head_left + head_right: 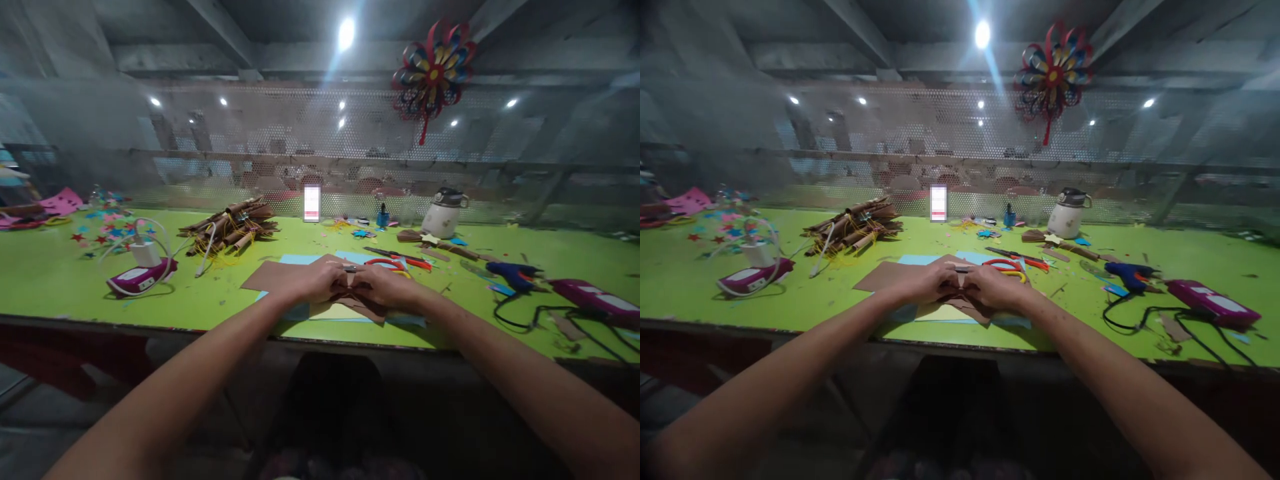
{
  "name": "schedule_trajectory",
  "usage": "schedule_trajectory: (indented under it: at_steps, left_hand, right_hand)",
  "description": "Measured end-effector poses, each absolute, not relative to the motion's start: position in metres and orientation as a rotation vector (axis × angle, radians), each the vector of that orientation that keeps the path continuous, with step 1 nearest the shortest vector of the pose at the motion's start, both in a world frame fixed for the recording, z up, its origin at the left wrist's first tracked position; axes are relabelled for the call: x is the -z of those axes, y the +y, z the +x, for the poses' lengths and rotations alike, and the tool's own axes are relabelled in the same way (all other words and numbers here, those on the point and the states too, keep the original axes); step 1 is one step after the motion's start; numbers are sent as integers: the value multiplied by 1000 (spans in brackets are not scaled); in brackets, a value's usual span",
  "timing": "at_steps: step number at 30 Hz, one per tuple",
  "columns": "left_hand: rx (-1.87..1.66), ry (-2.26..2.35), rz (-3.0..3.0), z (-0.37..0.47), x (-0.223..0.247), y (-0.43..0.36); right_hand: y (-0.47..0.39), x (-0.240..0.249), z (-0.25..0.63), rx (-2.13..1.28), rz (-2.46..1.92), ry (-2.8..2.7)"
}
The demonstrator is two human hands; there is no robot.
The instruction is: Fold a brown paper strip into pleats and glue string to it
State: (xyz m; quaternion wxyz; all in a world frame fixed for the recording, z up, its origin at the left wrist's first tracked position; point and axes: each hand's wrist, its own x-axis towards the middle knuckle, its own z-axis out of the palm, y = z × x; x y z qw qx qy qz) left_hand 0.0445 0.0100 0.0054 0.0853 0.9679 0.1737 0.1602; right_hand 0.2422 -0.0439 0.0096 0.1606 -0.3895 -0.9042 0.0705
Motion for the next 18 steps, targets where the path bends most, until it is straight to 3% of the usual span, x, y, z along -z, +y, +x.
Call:
schedule_trajectory:
  at_steps: [12, 18]
  left_hand:
    - [-199, 500, 2778, 41, -21, 15]
    - [-242, 437, 2876, 36, -15, 20]
  right_hand:
    - [-56, -20, 250, -74, -1256, -2656]
    - [-62, -23, 257, -96, -1239, -2701]
